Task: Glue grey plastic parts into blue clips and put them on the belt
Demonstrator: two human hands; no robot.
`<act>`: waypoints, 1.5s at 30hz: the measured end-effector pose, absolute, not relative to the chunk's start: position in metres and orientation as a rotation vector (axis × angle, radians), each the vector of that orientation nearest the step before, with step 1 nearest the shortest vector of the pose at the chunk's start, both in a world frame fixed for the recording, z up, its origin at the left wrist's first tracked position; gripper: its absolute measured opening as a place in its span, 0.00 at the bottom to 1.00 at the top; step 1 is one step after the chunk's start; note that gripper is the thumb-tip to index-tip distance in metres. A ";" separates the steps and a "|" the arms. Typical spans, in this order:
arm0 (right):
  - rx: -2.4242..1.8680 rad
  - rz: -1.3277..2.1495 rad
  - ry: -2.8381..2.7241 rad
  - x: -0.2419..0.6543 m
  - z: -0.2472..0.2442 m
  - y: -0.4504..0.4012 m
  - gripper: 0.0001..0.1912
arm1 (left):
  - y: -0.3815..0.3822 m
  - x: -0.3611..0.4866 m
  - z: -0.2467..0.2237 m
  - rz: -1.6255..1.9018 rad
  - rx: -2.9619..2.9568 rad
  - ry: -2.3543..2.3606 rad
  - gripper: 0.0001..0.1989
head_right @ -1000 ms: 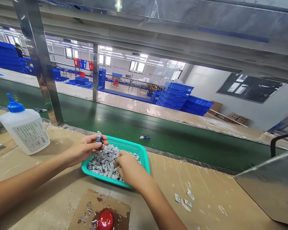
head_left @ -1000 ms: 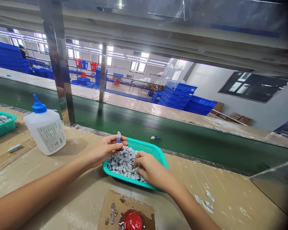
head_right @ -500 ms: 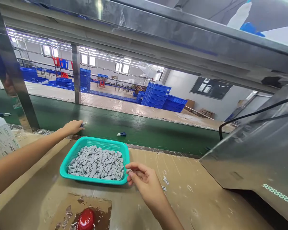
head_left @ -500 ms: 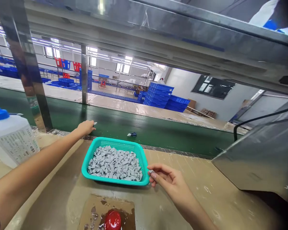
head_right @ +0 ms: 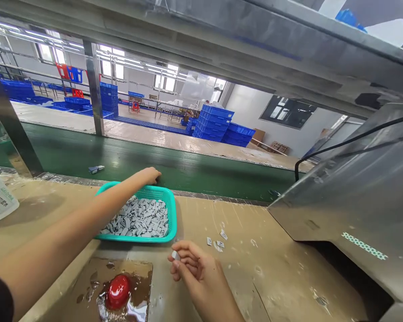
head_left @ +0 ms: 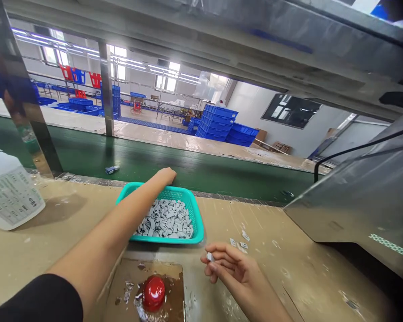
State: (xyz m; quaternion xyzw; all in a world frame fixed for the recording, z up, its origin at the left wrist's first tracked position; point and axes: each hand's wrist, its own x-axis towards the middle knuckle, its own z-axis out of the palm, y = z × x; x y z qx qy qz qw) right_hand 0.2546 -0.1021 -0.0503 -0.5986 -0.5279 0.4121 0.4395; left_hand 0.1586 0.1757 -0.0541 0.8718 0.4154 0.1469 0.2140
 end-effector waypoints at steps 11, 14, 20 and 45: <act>-1.608 0.900 -1.647 0.240 -0.073 -0.112 0.04 | 0.155 0.076 -0.043 0.759 2.228 1.140 0.08; -1.581 0.887 -1.672 0.237 -0.075 -0.111 0.04 | 0.117 0.052 -0.044 0.926 2.078 0.971 0.09; -1.609 0.772 -1.839 0.229 -0.075 -0.113 0.06 | 0.091 0.037 -0.057 0.959 1.929 0.866 0.12; -1.537 0.667 -1.847 0.226 -0.085 -0.113 0.11 | 0.084 0.042 -0.050 1.039 1.802 0.859 0.18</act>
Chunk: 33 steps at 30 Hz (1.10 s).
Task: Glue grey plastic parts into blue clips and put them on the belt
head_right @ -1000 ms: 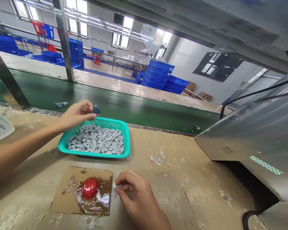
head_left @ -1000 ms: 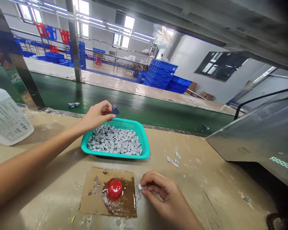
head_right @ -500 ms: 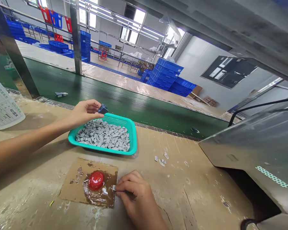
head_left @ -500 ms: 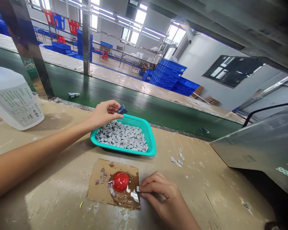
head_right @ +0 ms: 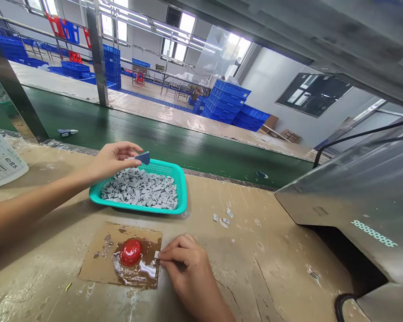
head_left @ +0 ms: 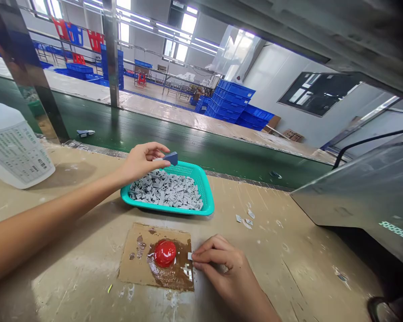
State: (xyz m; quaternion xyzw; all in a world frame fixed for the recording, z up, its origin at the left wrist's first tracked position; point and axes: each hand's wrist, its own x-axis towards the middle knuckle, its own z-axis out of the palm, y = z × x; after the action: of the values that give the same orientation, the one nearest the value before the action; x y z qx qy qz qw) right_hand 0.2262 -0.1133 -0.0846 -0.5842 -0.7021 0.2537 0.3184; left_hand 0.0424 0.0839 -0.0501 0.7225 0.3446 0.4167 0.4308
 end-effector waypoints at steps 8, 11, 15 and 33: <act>-1.523 0.595 -1.841 0.225 -0.089 -0.112 0.10 | 0.059 0.052 -0.037 0.840 1.417 0.630 0.12; -1.521 0.596 -1.837 0.226 -0.088 -0.113 0.10 | 0.054 0.054 -0.037 0.782 1.241 0.520 0.09; -1.473 0.672 -1.821 0.228 -0.069 -0.114 0.08 | 0.045 0.056 -0.036 0.695 1.227 0.444 0.13; -1.259 0.895 -1.239 0.223 -0.012 -0.050 0.07 | 0.029 0.061 -0.035 0.662 1.380 0.447 0.13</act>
State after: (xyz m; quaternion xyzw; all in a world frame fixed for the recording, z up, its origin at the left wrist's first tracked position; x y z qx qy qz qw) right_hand 0.2234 -0.0501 -0.0120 -0.5316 -0.5232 0.3778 0.5486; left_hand 0.0611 0.0292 -0.0355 0.6190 0.2007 0.2969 0.6989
